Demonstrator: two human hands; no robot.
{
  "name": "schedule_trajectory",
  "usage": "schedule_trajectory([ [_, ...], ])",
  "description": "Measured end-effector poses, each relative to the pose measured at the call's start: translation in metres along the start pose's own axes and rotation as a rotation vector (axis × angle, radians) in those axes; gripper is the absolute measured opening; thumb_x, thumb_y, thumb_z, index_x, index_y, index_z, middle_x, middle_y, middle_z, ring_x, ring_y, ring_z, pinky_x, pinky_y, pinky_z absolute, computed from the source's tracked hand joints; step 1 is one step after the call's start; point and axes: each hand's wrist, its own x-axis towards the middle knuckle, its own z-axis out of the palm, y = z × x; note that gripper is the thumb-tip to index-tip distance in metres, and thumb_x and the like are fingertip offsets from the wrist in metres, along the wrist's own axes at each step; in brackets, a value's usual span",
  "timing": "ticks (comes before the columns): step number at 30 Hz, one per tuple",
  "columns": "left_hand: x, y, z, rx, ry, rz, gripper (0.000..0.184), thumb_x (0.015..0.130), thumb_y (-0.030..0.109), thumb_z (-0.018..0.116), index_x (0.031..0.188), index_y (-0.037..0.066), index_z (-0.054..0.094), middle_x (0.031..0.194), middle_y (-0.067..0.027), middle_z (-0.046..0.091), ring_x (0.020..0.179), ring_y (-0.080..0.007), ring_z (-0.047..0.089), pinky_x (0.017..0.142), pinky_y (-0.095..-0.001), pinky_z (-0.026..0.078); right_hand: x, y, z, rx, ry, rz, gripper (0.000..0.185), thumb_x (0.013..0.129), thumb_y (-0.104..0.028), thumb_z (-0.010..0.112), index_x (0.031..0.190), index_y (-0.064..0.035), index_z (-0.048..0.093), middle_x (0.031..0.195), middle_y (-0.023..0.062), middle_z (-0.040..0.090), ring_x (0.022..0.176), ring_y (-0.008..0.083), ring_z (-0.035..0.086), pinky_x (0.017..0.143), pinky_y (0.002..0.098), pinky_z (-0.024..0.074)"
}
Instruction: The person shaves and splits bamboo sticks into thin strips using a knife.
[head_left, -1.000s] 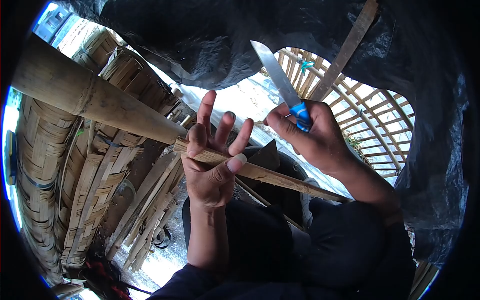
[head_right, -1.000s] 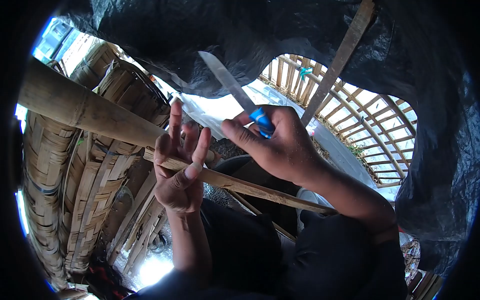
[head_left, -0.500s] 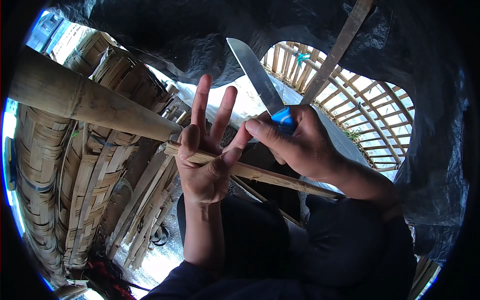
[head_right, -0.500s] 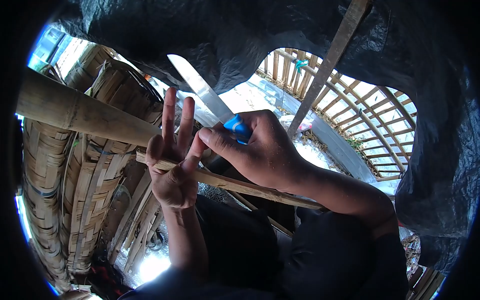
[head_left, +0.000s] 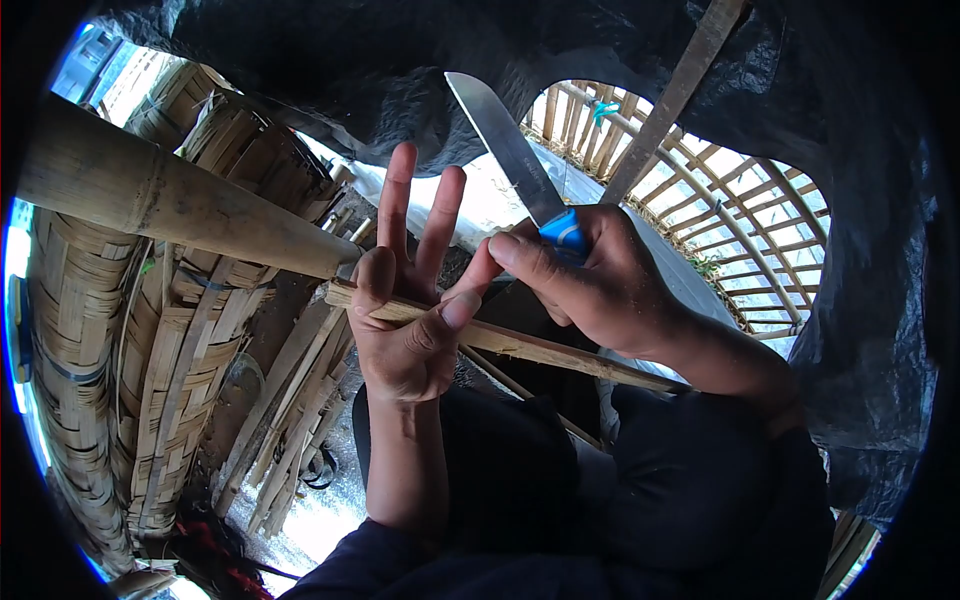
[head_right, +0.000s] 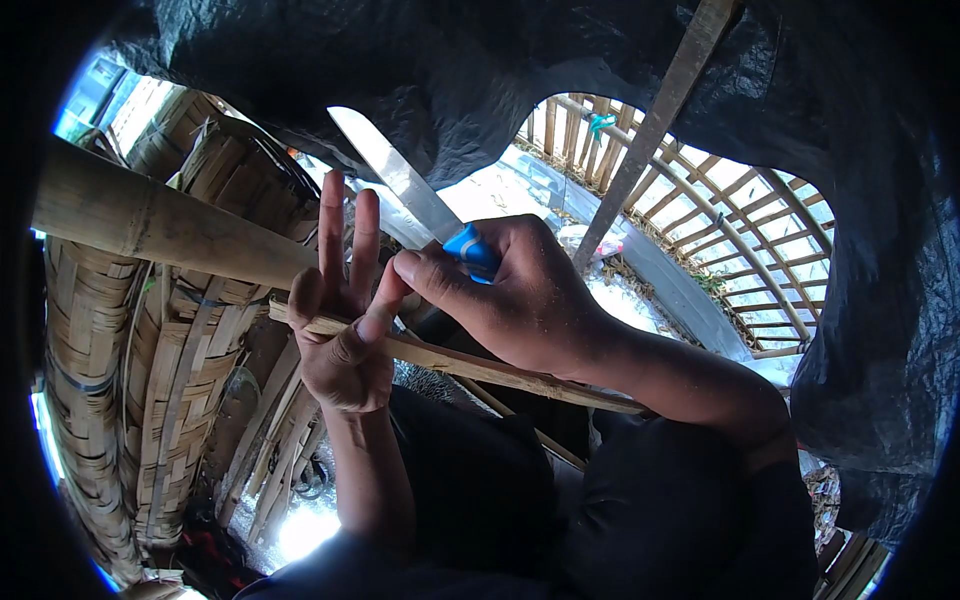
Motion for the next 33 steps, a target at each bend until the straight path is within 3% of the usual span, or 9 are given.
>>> schedule_trajectory([
  [11, -0.001, 0.0, -0.005, 0.039, -0.006, 0.006, 0.038, 0.071, -0.027, 0.056, 0.078, 0.01, 0.057, 0.155, -0.0184, 0.004, 0.14, -0.0401, 0.018, 0.099, -0.0508, 0.048, 0.001, 0.005, 0.001, -0.047, 0.038, 0.024, 0.032, 0.091, -0.031, 0.063, 0.086, -0.0006, 0.07, 0.071, 0.0043, 0.067, 0.068, 0.0077, 0.062, 0.064, 0.0246, 0.0461],
  [21, -0.002, -0.002, -0.007, 0.043, -0.01, 0.01, 0.049, 0.072, -0.027, 0.057, 0.094, 0.015, 0.065, 0.155, -0.0175, 0.004, 0.14, -0.0377, 0.022, 0.098, -0.0468, 0.05, 0.001, 0.006, 0.002, -0.026, 0.04, -0.017, 0.031, 0.09, -0.03, 0.065, 0.09, 0.0008, 0.069, 0.073, 0.0043, 0.067, 0.068, 0.0072, 0.061, 0.063, 0.0245, 0.046],
  [33, -0.003, -0.004, -0.014, 0.174, -0.025, 0.013, 0.053, 0.072, -0.027, 0.055, 0.097, 0.018, 0.066, 0.156, -0.0148, 0.005, 0.14, -0.0363, 0.023, 0.1, -0.0475, 0.048, 0.001, 0.008, 0.001, -0.032, 0.008, 0.033, 0.031, 0.09, -0.03, 0.064, 0.089, 0.0005, 0.069, 0.069, 0.0026, 0.065, 0.064, 0.0053, 0.058, 0.059, 0.0234, 0.0434],
])
